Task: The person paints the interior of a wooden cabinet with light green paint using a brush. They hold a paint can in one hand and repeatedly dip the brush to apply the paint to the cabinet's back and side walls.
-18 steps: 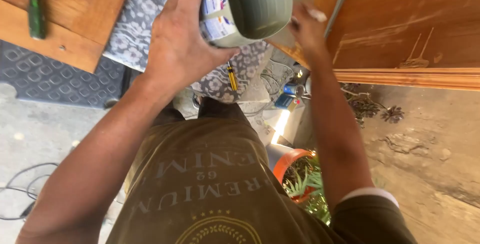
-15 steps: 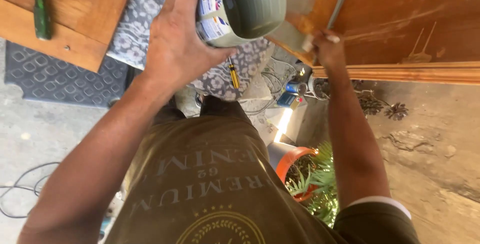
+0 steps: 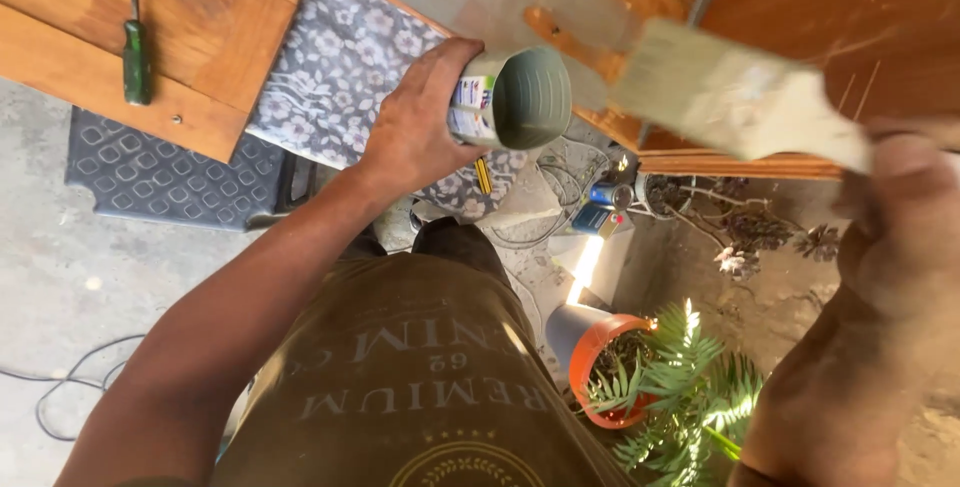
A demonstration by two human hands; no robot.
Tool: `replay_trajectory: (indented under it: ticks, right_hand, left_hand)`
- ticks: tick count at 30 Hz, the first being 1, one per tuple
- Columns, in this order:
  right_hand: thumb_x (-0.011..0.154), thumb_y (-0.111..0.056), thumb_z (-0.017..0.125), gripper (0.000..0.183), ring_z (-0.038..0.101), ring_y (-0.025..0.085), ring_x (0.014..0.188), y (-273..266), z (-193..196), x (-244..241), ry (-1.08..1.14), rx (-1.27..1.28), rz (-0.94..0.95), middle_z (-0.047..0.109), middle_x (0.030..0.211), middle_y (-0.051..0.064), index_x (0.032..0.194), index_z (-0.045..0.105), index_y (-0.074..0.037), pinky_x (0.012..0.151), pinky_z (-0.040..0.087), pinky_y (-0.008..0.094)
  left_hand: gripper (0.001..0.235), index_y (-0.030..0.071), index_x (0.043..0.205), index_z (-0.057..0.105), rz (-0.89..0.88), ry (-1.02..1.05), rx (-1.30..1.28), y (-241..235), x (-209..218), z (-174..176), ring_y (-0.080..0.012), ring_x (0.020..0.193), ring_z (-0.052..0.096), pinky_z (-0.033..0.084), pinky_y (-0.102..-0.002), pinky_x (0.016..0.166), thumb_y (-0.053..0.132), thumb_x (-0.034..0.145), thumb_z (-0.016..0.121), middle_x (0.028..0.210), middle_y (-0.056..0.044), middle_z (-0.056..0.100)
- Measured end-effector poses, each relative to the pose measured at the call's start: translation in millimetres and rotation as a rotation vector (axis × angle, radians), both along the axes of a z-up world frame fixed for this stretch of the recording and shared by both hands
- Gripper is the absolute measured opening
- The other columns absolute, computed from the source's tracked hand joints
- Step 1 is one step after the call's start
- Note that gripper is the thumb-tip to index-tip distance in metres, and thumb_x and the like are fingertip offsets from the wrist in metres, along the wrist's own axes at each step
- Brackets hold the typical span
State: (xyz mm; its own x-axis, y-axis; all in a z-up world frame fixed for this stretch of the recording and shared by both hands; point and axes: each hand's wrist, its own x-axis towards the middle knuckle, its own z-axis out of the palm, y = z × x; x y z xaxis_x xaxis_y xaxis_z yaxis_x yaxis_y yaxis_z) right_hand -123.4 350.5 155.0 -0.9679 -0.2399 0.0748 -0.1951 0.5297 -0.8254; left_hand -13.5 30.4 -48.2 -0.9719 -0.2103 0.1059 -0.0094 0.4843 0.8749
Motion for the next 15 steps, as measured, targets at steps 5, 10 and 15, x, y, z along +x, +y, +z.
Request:
replay_trajectory:
  ticks: [5, 10, 15]
  right_hand:
    - [0.109, -0.002, 0.072, 0.007, 0.059, 0.013, 0.073, -89, 7, 30, 0.161, 0.157, 0.383, 0.067, 0.092, 0.012, 0.111, 0.068, 0.003, 0.063, 0.041, 0.022]
    - [0.099, 0.0, 0.071, 0.006, 0.051, 0.007, 0.068, -133, -40, 17, -0.024, 0.175, 0.569, 0.068, 0.084, 0.002, 0.102, 0.073, -0.004, 0.06, 0.035, 0.022]
    - [0.097, 0.0, 0.07, 0.01, 0.053, 0.006, 0.054, -134, -44, 2, 0.082, 0.418, 0.656, 0.071, 0.076, 0.001, 0.098, 0.076, -0.009, 0.041, 0.036, 0.021]
  left_hand:
    - [0.097, 0.011, 0.145, 0.038, -0.015, 0.023, -0.023, 9, -9, -6, -0.0344, 0.134, 0.048, 0.046, -0.053, 0.105, 0.02, 0.067, 0.096, 0.145, -0.015, 0.049]
    - [0.096, 0.01, 0.145, 0.035, -0.049, 0.06, -0.108, 19, -16, -4, -0.0332, 0.127, 0.056, 0.057, -0.052, 0.098, 0.019, 0.071, 0.094, 0.143, -0.017, 0.051]
    - [0.1, 0.013, 0.148, 0.035, -0.069, -0.009, -0.095, 27, -20, 0, -0.034, 0.138, 0.045, 0.048, -0.053, 0.108, 0.019, 0.068, 0.095, 0.15, -0.014, 0.045]
